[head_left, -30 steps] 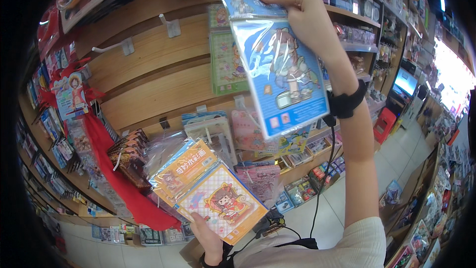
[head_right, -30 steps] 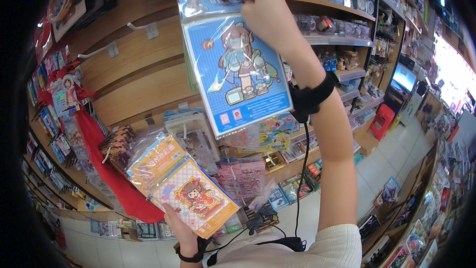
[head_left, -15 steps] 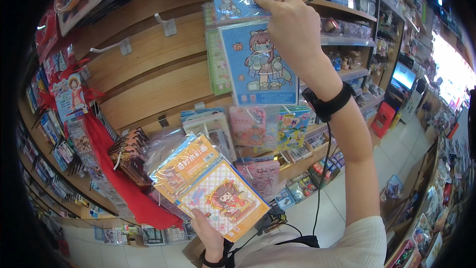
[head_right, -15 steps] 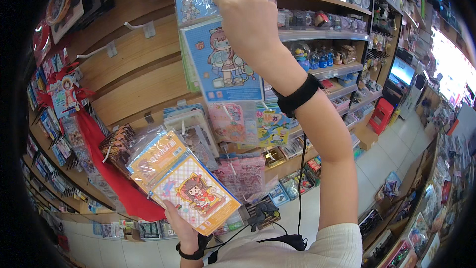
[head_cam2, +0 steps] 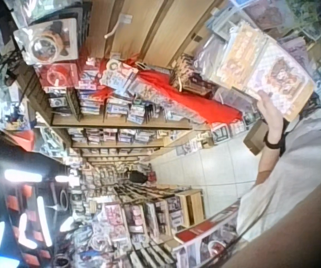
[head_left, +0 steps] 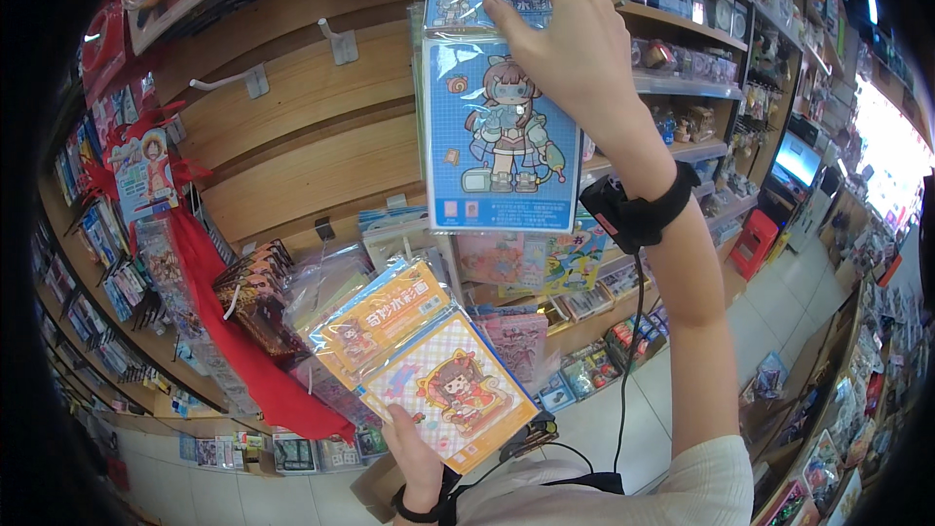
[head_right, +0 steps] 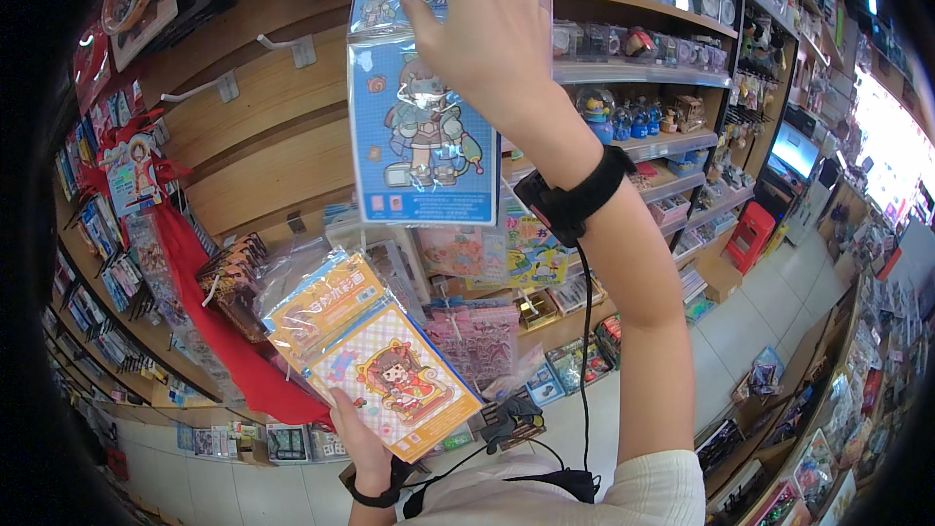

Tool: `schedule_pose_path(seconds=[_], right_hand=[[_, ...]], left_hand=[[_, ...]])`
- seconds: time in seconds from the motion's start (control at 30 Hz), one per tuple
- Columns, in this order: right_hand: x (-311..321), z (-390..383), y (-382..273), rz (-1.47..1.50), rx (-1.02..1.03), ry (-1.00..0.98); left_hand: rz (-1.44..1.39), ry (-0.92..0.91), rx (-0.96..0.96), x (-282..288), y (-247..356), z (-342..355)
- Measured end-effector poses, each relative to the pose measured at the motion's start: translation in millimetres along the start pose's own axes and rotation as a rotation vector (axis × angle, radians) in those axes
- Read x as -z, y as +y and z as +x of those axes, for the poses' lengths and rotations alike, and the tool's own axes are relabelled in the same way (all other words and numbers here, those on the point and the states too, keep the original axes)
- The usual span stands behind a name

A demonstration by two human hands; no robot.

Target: The person takes several packaged stationery items out of a cardboard box on the floor and hangs them individually onto metal display hooks on a wooden wall panel.

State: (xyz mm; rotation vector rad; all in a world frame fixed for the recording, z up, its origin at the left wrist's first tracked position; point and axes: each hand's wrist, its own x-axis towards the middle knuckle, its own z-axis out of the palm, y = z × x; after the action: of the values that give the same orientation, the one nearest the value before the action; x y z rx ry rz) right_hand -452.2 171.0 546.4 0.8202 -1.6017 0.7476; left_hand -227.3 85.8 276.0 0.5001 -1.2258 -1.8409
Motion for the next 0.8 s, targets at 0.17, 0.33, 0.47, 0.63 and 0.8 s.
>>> schedule_pose_path(seconds=[0.17,0.33,0.47,0.63,0.8], right_hand=[[-6,0,0,0.01,0.047,0.155],[0,0,-9,-0.023,0.048,0.169],[-17,3,9,-0.044,0.154,0.259],[-15,10,19,0.323,-0.049,0.032],[-5,4,-6,-0.045,0.117,0.256]], left_hand=[[0.012,-0.003,0.021,-2,-3,-1],[0.037,0.008,0.018,-11,3,-3],[0.051,-0.077,-0.004,-3,-3,-1],[-0.024,-0.069,0.0,-4,-3,-3],[-0.029,-0.071,-0.018,-7,2,-4]])
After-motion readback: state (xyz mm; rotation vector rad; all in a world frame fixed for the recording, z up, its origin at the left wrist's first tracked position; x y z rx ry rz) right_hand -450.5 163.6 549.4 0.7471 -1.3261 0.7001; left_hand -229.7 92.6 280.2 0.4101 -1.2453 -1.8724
